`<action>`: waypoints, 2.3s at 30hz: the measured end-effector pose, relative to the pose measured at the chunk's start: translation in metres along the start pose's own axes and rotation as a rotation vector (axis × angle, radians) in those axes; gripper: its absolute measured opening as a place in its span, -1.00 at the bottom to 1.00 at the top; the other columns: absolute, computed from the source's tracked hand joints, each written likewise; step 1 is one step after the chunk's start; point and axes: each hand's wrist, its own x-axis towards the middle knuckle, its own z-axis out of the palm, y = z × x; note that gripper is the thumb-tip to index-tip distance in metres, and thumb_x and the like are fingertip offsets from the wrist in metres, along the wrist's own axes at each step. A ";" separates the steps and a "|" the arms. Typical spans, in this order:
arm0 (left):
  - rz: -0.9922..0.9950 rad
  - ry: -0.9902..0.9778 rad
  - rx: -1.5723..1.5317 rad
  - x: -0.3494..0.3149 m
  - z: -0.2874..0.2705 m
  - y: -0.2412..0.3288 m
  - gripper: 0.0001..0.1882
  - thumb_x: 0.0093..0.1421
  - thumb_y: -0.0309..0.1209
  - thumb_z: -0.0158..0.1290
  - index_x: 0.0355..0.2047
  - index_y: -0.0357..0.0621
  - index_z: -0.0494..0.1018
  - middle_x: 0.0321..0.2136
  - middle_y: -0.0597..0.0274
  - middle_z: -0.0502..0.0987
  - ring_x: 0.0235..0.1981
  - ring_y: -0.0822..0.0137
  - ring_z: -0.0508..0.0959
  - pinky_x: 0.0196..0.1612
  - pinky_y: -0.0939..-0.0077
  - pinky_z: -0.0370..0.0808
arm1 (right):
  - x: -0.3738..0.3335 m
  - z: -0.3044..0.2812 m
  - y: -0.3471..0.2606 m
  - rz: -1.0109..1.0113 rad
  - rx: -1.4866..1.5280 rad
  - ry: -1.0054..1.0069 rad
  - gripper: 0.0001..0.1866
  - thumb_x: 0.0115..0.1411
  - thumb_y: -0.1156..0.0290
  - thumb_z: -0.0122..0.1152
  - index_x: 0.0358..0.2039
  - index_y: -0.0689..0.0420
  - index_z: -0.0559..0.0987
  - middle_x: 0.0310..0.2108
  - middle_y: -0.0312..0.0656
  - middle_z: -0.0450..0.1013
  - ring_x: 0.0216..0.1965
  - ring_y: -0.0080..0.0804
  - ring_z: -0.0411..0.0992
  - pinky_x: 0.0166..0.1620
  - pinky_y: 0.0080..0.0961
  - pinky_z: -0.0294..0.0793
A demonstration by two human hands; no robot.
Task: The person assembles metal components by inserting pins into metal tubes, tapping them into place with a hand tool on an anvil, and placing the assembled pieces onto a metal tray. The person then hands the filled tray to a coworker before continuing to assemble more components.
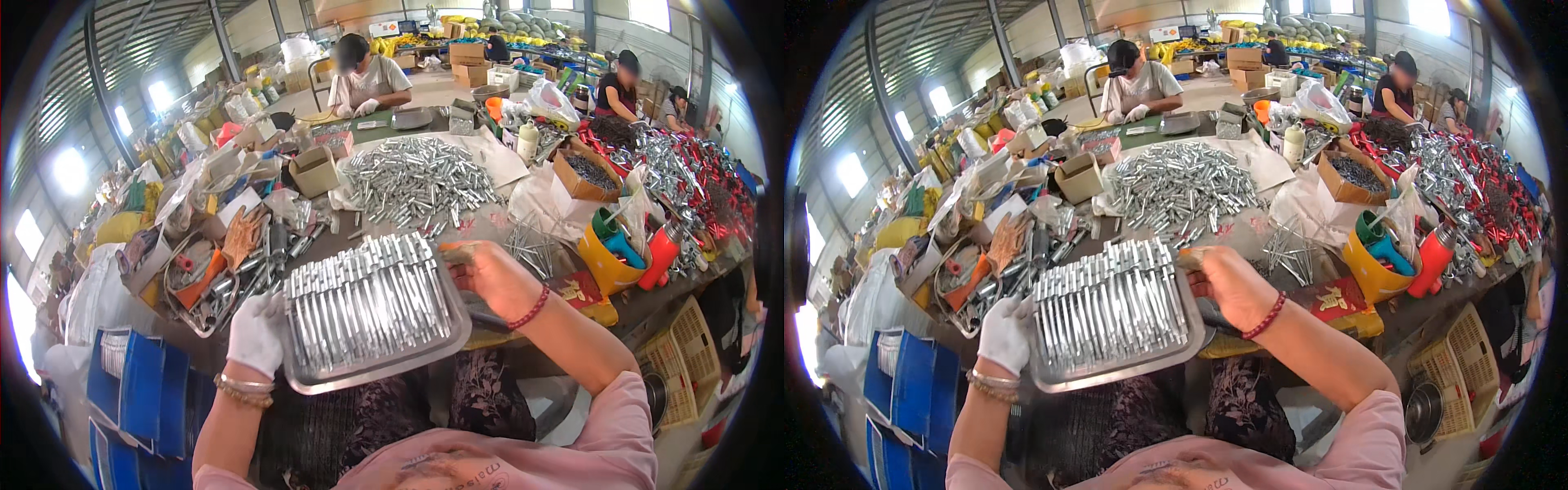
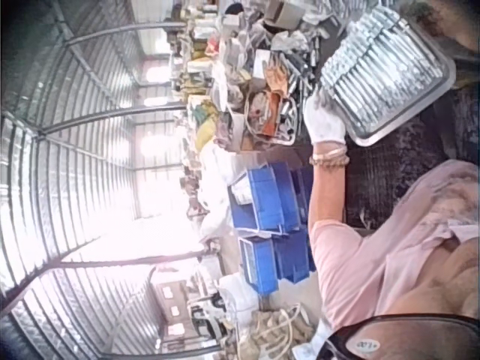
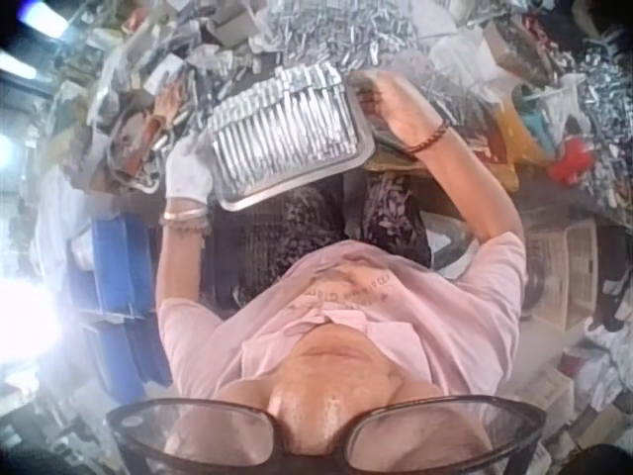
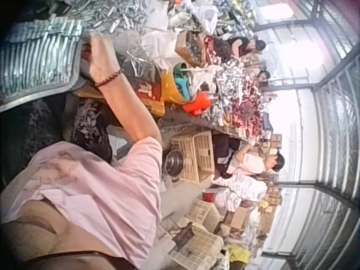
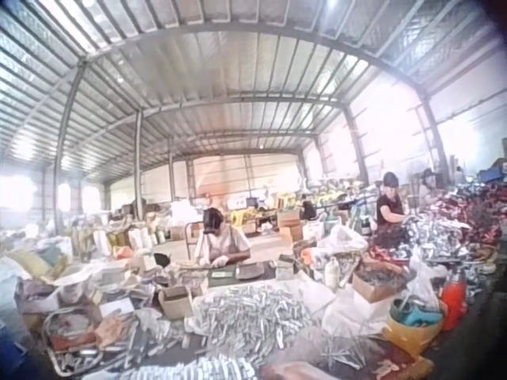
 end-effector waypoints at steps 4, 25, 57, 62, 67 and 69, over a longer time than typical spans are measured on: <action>-0.109 -0.043 -0.014 0.073 0.035 0.000 -0.77 0.46 -0.39 -0.04 -0.09 -0.30 0.52 -0.13 0.10 0.65 -0.05 0.21 0.61 0.13 0.38 0.55 | 0.034 -0.030 -0.024 -0.050 -0.020 0.156 -0.83 0.41 0.35 0.13 -0.23 0.07 0.67 -0.37 -0.39 0.57 -0.35 -0.58 0.51 -0.19 -0.55 0.53; 0.004 -0.002 0.110 0.409 0.215 -0.022 -0.77 0.39 -0.38 -0.05 -0.27 -0.15 0.60 -0.31 0.13 0.73 -0.39 0.28 0.66 -0.23 0.44 0.58 | 0.326 -0.184 -0.098 -0.205 0.120 0.430 -0.81 0.34 0.30 0.11 -0.32 0.08 0.63 -0.42 -0.30 0.58 -0.49 -0.44 0.49 -0.35 -0.43 0.53; 0.169 0.140 0.334 0.606 0.161 -0.067 -0.48 0.29 -0.23 0.14 0.17 -0.30 0.52 0.19 0.06 0.57 0.16 0.16 0.48 0.30 0.21 0.33 | 0.486 -0.233 -0.067 -0.277 -0.023 0.662 -0.81 0.27 0.38 0.13 -0.25 0.22 0.62 -0.35 -0.11 0.58 -0.38 -0.24 0.54 -0.27 -0.23 0.55; 0.171 0.264 0.461 0.595 0.151 -0.060 -0.43 0.25 -0.15 0.18 0.13 -0.33 0.54 0.13 0.06 0.55 0.06 0.18 0.49 0.21 0.22 0.37 | 0.494 -0.220 -0.062 -0.228 0.024 0.549 -0.82 0.30 0.37 0.12 -0.27 0.20 0.62 -0.37 -0.14 0.59 -0.41 -0.25 0.55 -0.30 -0.21 0.57; 0.173 0.218 0.243 0.575 0.176 -0.069 -0.49 0.30 -0.14 0.11 0.10 -0.29 0.54 0.10 0.04 0.57 0.03 0.18 0.49 0.19 0.25 0.38 | 0.490 -0.229 -0.059 -0.291 -0.014 0.652 -0.74 0.13 0.48 0.16 -0.25 0.44 0.61 -0.25 -0.07 0.57 -0.29 -0.30 0.46 -0.18 -0.29 0.49; 0.177 0.258 0.249 0.574 0.168 -0.061 -0.50 0.32 -0.14 0.08 0.10 -0.28 0.53 0.09 0.03 0.58 0.04 0.19 0.49 0.20 0.26 0.37 | 0.477 -0.206 -0.066 -0.303 -0.086 0.684 -0.75 0.12 0.50 0.16 -0.27 0.44 0.61 -0.26 -0.07 0.56 -0.30 -0.32 0.44 -0.20 -0.29 0.48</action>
